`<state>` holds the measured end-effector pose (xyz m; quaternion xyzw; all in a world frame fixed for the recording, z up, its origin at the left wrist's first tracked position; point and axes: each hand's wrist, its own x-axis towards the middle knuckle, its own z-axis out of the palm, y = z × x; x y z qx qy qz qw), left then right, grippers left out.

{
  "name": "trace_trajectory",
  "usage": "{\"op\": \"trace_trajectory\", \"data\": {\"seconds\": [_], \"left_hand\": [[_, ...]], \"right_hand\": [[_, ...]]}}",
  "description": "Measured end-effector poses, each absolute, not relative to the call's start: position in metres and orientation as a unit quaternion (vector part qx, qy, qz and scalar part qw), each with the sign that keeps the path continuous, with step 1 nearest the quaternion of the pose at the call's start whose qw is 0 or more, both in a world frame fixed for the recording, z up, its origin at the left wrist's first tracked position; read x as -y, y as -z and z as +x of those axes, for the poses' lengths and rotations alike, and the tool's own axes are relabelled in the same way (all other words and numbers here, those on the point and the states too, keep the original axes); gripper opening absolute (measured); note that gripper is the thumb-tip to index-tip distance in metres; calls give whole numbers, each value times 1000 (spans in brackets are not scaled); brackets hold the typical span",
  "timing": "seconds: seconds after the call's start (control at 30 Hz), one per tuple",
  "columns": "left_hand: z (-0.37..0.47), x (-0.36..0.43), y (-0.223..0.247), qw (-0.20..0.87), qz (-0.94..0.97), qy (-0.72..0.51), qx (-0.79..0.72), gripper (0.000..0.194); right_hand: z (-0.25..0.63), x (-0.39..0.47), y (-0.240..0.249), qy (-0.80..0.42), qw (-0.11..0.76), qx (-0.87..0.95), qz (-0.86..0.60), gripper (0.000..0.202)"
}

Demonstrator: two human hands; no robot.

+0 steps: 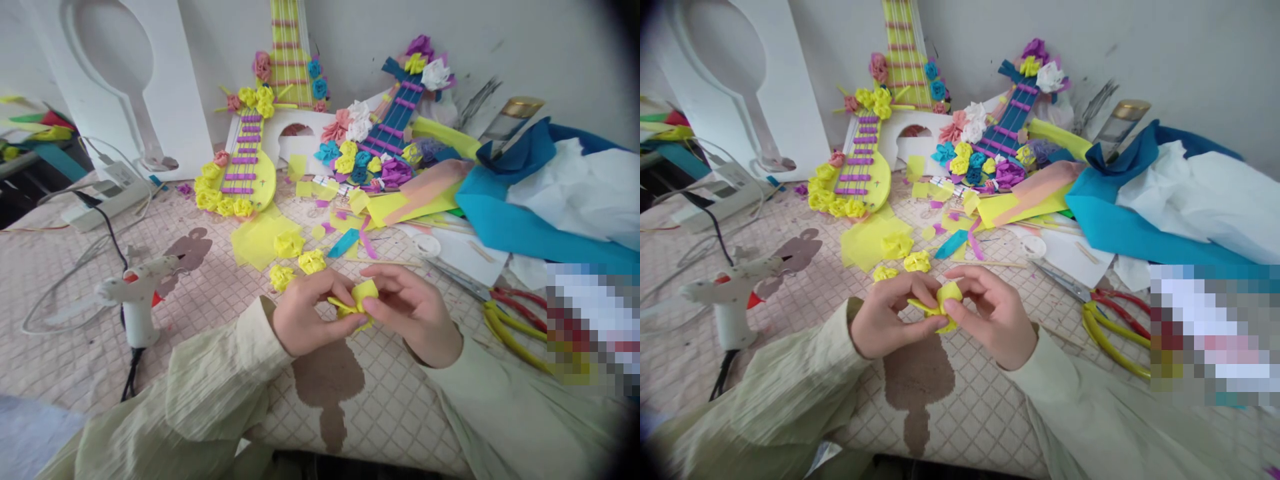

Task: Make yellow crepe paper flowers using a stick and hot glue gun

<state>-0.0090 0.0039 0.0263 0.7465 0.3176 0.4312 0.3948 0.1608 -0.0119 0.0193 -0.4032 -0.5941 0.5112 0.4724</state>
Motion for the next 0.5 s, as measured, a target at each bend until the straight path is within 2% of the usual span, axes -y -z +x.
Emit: {"op": "trace_trajectory", "data": {"seconds": [0.23, 0.37, 0.5], "left_hand": [[-7, -5, -25, 430, 726, -439, -308, 16], [-6, -3, -25, 486, 687, -412, -348, 19], [-6, -4, -25, 534, 646, -394, -377, 18]], "right_hand": [[157, 15, -19, -441, 490, 598, -455, 25], [157, 16, -18, -417, 492, 613, -456, 25], [160, 15, -20, -453, 494, 595, -445, 22]]}}
